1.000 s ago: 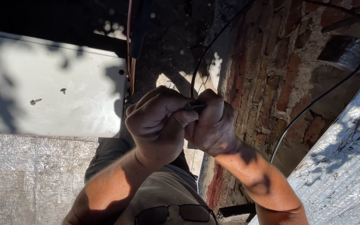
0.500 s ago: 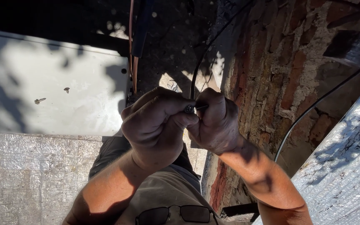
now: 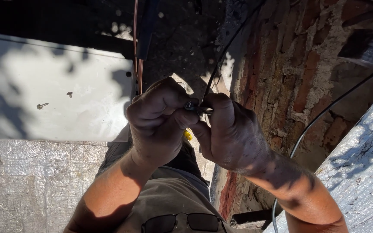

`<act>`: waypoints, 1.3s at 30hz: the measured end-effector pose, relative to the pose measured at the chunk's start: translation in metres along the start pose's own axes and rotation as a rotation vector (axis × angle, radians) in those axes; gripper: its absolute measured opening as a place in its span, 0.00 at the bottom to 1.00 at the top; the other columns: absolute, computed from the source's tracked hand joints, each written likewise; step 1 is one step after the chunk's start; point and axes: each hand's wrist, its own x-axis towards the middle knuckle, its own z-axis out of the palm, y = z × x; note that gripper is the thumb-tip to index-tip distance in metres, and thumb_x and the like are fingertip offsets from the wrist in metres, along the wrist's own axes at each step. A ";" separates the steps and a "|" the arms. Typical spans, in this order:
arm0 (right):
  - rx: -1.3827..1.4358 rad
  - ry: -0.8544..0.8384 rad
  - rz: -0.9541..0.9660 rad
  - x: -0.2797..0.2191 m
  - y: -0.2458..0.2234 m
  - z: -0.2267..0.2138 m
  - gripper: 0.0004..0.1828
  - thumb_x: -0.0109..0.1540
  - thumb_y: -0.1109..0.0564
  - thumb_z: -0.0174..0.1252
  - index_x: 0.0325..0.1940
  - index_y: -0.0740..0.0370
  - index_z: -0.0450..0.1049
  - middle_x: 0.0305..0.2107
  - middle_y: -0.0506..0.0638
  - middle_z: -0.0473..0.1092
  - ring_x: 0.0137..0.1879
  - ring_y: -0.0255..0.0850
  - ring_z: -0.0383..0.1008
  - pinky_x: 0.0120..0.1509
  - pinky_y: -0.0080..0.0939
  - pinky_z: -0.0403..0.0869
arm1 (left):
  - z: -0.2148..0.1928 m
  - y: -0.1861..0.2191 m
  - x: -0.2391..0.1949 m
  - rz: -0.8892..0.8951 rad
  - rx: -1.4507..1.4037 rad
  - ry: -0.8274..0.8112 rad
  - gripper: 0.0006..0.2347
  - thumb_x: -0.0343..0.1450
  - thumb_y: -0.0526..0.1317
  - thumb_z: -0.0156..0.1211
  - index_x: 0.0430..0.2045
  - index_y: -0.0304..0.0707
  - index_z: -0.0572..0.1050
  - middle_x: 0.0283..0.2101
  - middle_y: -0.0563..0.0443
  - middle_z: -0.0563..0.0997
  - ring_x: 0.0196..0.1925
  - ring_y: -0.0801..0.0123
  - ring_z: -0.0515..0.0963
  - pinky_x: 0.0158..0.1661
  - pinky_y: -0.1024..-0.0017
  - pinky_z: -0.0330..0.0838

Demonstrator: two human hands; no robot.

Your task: Stripping the outer and inner insulation from an electrical cable using a utility knife and pliers to prepare it for connection.

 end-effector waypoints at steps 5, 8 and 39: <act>-0.211 0.000 -0.070 0.002 0.006 0.002 0.25 0.70 0.41 0.57 0.48 0.69 0.65 0.22 0.49 0.61 0.17 0.39 0.60 0.19 0.42 0.59 | -0.004 0.001 -0.001 -0.084 0.010 0.003 0.12 0.72 0.47 0.63 0.30 0.36 0.75 0.31 0.53 0.77 0.33 0.75 0.77 0.37 0.77 0.72; -0.336 -0.012 -0.101 0.005 0.008 0.003 0.26 0.71 0.38 0.55 0.45 0.65 0.66 0.24 0.47 0.64 0.20 0.40 0.64 0.18 0.42 0.63 | -0.004 -0.001 0.000 -0.055 0.036 0.051 0.14 0.72 0.47 0.63 0.24 0.36 0.71 0.26 0.54 0.72 0.28 0.75 0.69 0.32 0.75 0.66; -0.380 0.062 -0.173 0.024 0.039 0.026 0.30 0.71 0.28 0.48 0.38 0.58 0.64 0.17 0.44 0.60 0.18 0.39 0.63 0.17 0.44 0.63 | -0.004 -0.025 0.007 -0.125 -0.167 0.342 0.12 0.68 0.42 0.72 0.24 0.39 0.72 0.26 0.53 0.78 0.28 0.75 0.76 0.32 0.76 0.73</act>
